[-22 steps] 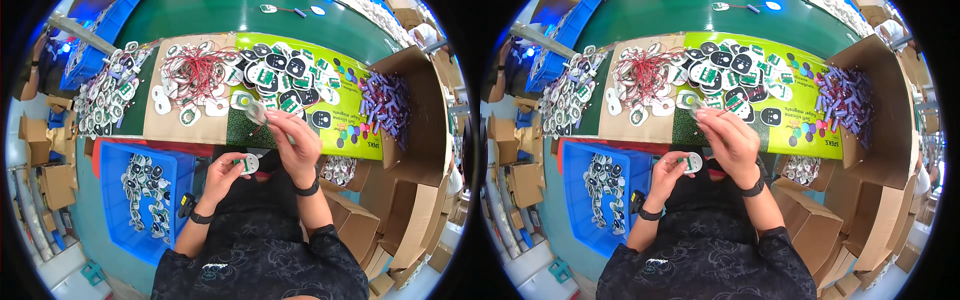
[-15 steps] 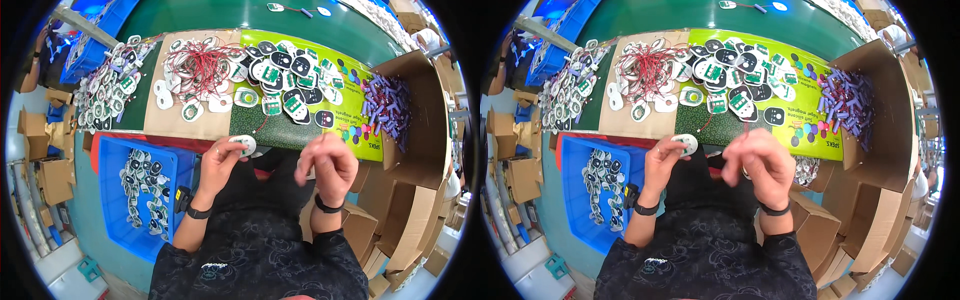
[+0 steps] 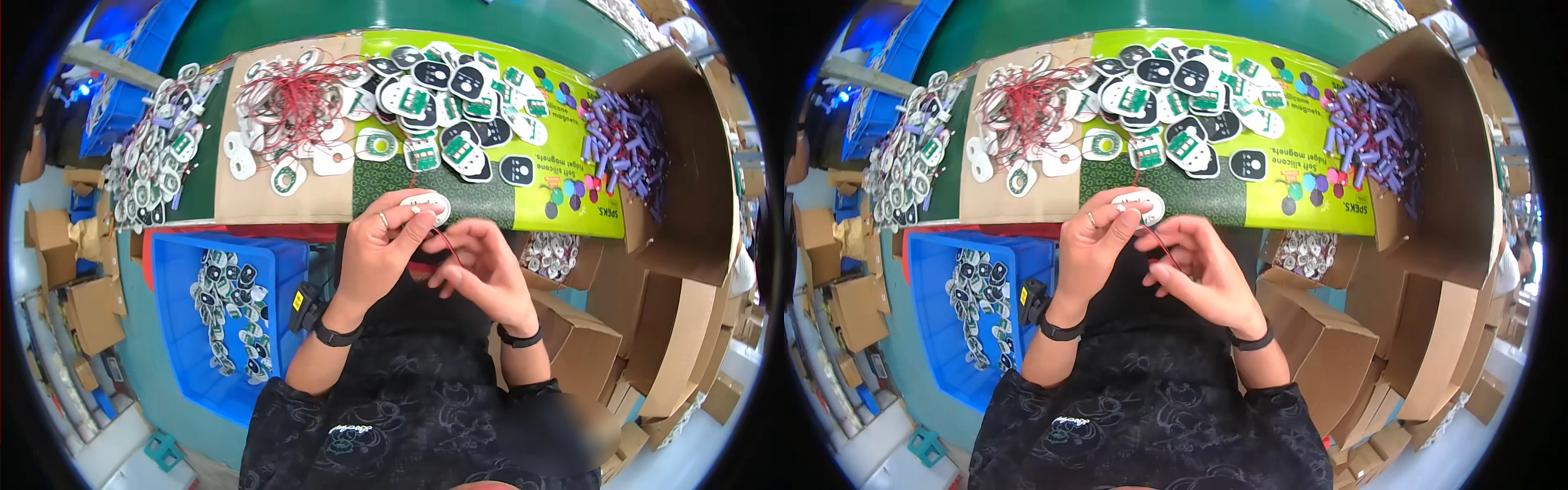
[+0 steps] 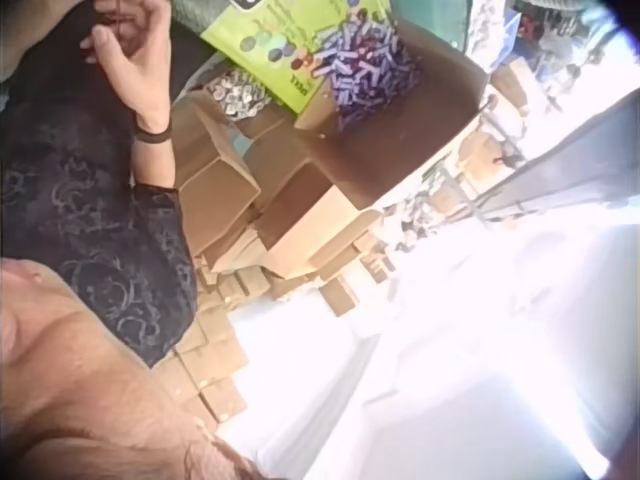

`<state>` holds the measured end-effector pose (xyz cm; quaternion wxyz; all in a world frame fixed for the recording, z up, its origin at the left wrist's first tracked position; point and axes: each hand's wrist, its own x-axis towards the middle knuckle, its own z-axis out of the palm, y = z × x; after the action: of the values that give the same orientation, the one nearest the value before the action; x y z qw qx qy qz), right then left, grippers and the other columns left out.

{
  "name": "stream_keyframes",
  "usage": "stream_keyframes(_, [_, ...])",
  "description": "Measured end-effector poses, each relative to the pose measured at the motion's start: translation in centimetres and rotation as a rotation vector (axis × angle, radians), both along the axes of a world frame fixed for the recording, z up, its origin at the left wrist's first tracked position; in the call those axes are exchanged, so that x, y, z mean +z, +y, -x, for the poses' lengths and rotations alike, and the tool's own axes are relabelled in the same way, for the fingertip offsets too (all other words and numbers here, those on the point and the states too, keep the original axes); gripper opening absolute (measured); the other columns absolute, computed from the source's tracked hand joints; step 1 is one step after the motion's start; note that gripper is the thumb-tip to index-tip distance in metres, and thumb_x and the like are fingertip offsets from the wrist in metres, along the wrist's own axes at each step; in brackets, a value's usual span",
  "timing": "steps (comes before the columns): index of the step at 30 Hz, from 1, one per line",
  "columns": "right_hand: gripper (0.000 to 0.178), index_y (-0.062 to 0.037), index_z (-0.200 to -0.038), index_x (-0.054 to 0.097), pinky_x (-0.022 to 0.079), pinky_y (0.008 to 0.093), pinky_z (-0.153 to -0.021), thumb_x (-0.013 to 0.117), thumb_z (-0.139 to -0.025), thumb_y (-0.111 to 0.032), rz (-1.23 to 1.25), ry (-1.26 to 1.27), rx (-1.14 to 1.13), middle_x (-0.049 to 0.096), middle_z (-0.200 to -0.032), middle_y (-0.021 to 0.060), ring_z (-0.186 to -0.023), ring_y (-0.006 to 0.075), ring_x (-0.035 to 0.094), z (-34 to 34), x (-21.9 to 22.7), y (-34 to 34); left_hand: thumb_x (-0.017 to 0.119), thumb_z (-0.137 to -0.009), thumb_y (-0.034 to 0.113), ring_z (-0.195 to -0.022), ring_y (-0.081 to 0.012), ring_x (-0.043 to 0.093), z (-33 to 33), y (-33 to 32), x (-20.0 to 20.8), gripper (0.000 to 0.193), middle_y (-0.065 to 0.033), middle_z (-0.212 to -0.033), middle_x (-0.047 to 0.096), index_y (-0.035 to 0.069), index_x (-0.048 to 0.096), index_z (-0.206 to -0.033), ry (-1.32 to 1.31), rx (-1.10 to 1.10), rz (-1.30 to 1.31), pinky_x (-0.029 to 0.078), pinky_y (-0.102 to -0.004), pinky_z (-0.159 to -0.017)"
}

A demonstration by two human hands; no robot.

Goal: Assemble small electronic components by attaching magnets and wires to labeled units.

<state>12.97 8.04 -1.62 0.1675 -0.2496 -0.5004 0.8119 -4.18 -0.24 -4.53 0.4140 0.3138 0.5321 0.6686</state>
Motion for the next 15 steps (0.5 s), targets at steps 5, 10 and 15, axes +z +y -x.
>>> stream_keyframes(5, [0.019, -0.0005, -0.112, 0.062, 0.056, 0.0237, -0.062, 0.068, -0.094, -0.002, -0.377, -0.200, -0.206, 0.072, -0.100, 0.0080, -0.080, 0.0104, 0.069, 1.9, -0.1, -0.1, 0.072, -0.094, 0.015, -0.096, -0.0118, 0.067, -1.0, 0.2, -0.6, 0.024, -0.0101, -0.122, 0.066, -0.001, 0.073, -0.112, 0.220, 0.040, 0.058, 0.056, -0.0245, -0.080])
stream_keyframes(10, [0.013, -0.0018, -0.102, 0.071, 0.056, 0.0284, -0.066, 0.071, -0.089, 0.001, -0.810, -0.283, -0.348, 0.073, -0.091, 0.0100, -0.076, 0.0158, 0.071, 1.7, -1.2, -0.1, 0.070, -0.095, 0.010, -0.098, -0.0143, 0.068, -1.0, -0.2, -0.9, 0.021, -0.0108, -0.122, 0.066, -0.002, 0.072, -0.112, -0.081, 0.038, -0.042, 0.058, -0.0246, -0.079])
stream_keyframes(15, [0.015, -0.0024, -0.102, 0.071, 0.055, 0.0283, -0.064, 0.072, -0.087, 0.001, -0.798, -0.247, -0.342, 0.071, -0.089, 0.0091, -0.074, 0.0159, 0.070, 1.6, -1.0, 0.3, 0.067, -0.097, 0.008, -0.098, -0.0145, 0.067, -1.3, 0.1, -0.6, 0.020, -0.0108, -0.122, 0.066, -0.002, 0.072, -0.114, -0.010, 0.024, 0.005, 0.058, -0.0252, -0.081])
